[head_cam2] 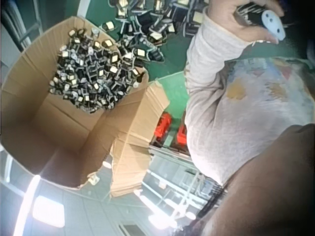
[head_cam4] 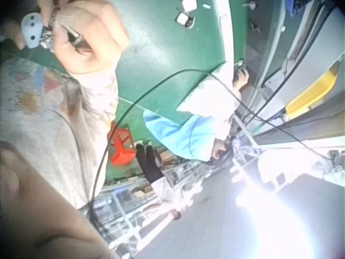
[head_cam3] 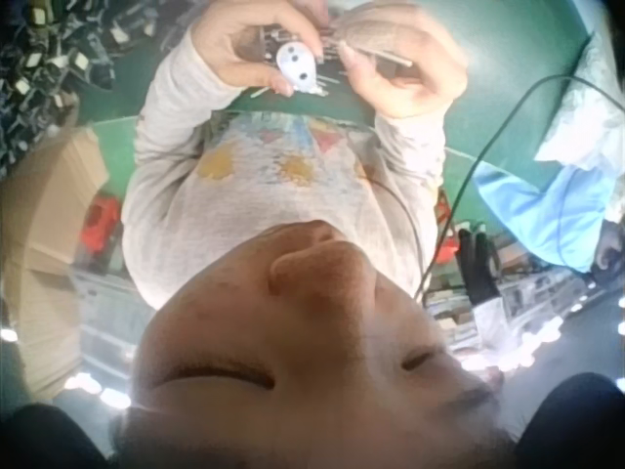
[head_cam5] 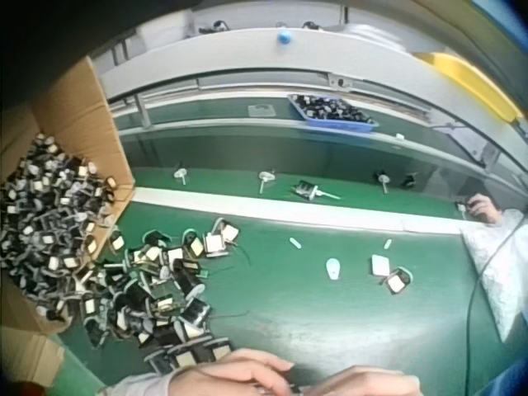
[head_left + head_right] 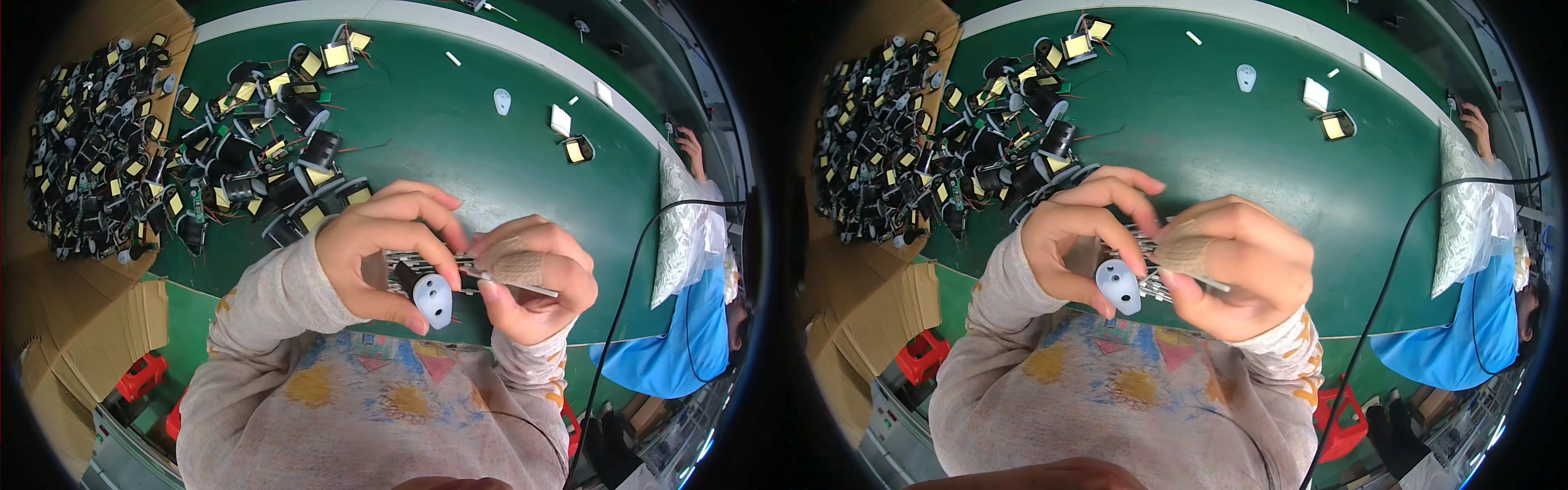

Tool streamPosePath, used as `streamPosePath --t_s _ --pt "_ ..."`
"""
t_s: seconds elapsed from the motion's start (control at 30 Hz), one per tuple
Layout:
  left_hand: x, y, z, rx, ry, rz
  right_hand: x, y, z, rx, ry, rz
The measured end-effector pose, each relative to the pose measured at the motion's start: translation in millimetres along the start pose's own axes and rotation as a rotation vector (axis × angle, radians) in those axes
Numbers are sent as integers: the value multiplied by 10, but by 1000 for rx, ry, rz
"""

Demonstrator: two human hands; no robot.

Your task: The person assembles electrical components by inserting a white connector with wires into a grey plastic housing, then fitting the housing into a black plastic frame and securing it by hand.

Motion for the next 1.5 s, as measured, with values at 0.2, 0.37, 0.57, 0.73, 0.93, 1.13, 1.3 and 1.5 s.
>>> streamPosePath --t_s 0.2,0.37,0.57,0.73,0.93,1.13,1.3,1.5 --pt "55 15 -18 61 4 -26 -34 -18 16 74 -20 -15" --pt "88 7 -27 65 -1 -62 -37 -28 37 82 -60 -42" --pt "106 27 -35 55 -20 -71 -49 -13 20 97 -82 -23" --pt "104 -19 -23 30 -9 -116 -29 9 14 65 -87 -47" --pt "110 -13 -50 12 -18 -97 1 54 0 14 -76 -41" --pt "99 -51 -62 -91 47 -24 68 214 -64 -289 -63 33" --pt "65 -47 -88 -241 39 188 181 147 -100 -261 -60 -117" --pt "73 -24 -142 -276 -46 289 243 18 -96 -162 -25 -184"
Point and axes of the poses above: each hand's wrist, its own z-axis towards the middle knuckle, its own y-axis out of the back of the hand, x = y × z, the point moved 5 cm from there along z, towards the middle knuckle, and after that the axes turned 6 degrees about -y, right-handed, at the moved point
